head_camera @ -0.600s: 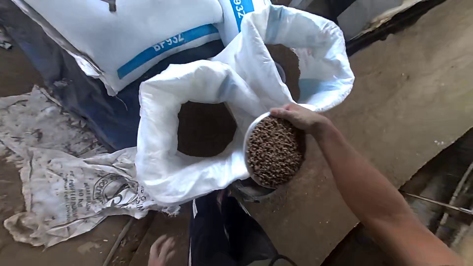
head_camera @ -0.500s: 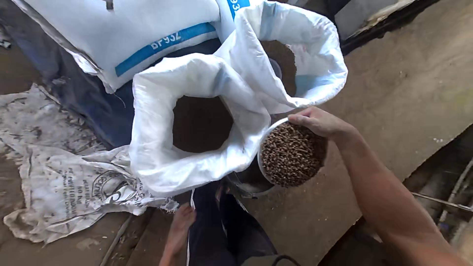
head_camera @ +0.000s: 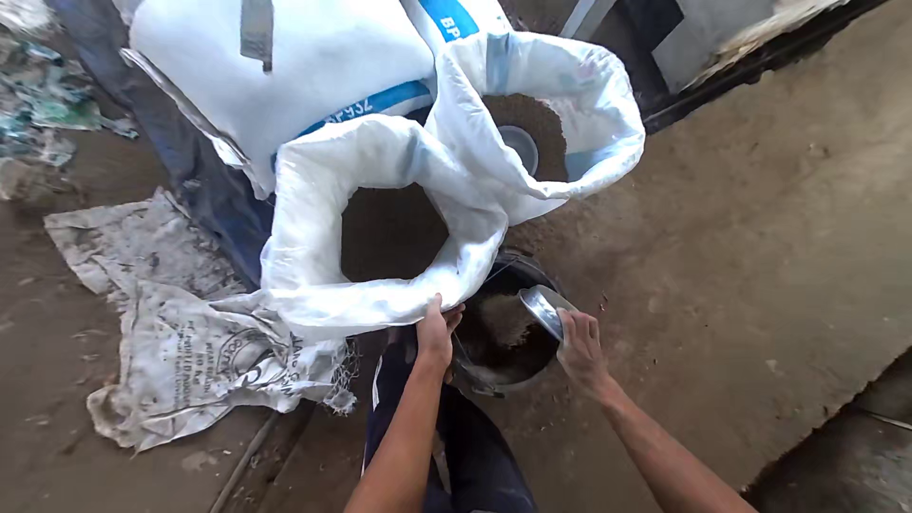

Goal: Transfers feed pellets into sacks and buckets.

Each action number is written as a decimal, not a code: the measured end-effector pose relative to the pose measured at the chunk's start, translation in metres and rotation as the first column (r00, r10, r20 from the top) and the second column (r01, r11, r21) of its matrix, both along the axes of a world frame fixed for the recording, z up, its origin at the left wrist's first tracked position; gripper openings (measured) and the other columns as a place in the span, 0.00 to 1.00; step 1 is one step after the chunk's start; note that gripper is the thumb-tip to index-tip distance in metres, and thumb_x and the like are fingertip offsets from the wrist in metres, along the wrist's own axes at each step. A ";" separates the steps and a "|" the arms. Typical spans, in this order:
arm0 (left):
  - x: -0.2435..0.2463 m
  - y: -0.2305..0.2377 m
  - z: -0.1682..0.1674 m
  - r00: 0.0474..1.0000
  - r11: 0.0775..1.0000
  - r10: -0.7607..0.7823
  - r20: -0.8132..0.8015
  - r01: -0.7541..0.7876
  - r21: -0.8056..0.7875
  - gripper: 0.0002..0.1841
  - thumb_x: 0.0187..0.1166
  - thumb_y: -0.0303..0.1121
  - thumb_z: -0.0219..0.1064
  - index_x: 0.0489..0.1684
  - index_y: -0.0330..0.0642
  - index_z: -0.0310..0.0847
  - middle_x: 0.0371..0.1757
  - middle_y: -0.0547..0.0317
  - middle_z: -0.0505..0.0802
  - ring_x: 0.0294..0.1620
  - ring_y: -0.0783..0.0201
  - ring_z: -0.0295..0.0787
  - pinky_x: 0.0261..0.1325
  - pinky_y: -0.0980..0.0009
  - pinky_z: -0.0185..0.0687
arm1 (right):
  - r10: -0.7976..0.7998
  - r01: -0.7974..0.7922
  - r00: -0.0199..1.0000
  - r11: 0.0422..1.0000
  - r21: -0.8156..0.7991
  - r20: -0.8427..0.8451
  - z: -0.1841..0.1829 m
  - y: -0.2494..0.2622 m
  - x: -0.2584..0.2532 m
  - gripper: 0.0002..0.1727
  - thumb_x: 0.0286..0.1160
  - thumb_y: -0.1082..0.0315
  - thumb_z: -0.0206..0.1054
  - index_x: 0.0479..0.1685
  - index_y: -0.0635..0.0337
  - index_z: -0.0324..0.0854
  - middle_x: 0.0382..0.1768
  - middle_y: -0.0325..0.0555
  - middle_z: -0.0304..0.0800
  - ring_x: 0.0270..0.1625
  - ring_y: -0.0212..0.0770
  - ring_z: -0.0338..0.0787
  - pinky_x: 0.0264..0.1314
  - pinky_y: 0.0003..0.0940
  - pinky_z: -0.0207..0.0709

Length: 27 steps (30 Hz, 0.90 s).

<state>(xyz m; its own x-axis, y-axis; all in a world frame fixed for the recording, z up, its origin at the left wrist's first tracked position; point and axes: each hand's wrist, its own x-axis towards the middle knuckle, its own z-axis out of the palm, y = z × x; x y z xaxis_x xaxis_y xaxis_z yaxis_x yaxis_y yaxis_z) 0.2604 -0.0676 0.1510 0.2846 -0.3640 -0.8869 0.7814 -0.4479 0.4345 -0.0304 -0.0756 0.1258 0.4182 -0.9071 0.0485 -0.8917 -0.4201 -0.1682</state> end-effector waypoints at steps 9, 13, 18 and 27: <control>-0.019 -0.017 0.060 0.951 0.976 0.196 -0.237 -0.212 -0.044 0.22 0.95 0.43 0.42 0.36 0.40 0.75 0.25 0.58 0.87 0.24 0.66 0.86 0.34 0.71 0.85 | 0.112 0.105 0.743 0.954 -0.280 0.660 0.171 -0.051 0.083 0.23 0.80 0.71 0.55 0.70 0.78 0.66 0.66 0.62 0.78 0.73 0.33 0.78 0.79 0.24 0.69; -0.025 -0.028 0.066 0.939 0.963 0.214 -0.268 -0.249 -0.102 0.20 0.94 0.42 0.40 0.35 0.42 0.73 0.25 0.59 0.85 0.24 0.67 0.84 0.32 0.73 0.83 | 0.396 -0.285 0.784 0.914 -0.290 0.478 0.184 -0.092 0.157 0.27 0.62 0.71 0.74 0.67 0.65 0.80 0.63 0.66 0.81 0.65 0.59 0.84 0.67 0.52 0.81; -0.015 -0.031 0.069 0.956 0.962 0.182 -0.231 -0.222 -0.159 0.20 0.93 0.43 0.43 0.35 0.43 0.74 0.25 0.58 0.84 0.23 0.66 0.82 0.31 0.71 0.82 | 0.256 -0.302 0.873 0.952 0.049 0.416 0.199 -0.067 0.141 0.36 0.71 0.47 0.75 0.80 0.48 0.76 0.79 0.56 0.73 0.80 0.62 0.71 0.77 0.65 0.67; 0.027 0.222 0.039 0.947 0.950 -0.289 0.143 0.302 -0.082 0.30 0.94 0.55 0.42 0.81 0.42 0.67 0.71 0.47 0.87 0.67 0.53 0.87 0.68 0.53 0.81 | -0.288 0.539 0.832 0.216 0.814 -0.474 0.112 0.285 -0.273 0.27 0.87 0.60 0.63 0.79 0.69 0.74 0.73 0.72 0.80 0.79 0.67 0.78 0.84 0.62 0.67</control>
<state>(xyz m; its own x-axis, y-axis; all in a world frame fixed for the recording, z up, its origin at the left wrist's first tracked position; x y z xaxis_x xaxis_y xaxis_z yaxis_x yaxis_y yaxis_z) 0.2874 0.1546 0.1901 0.2593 -0.5352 -0.8039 0.5556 -0.5982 0.5775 -0.3037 0.2096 0.2377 -0.1474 -0.3620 -0.9205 -0.9461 0.3229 0.0245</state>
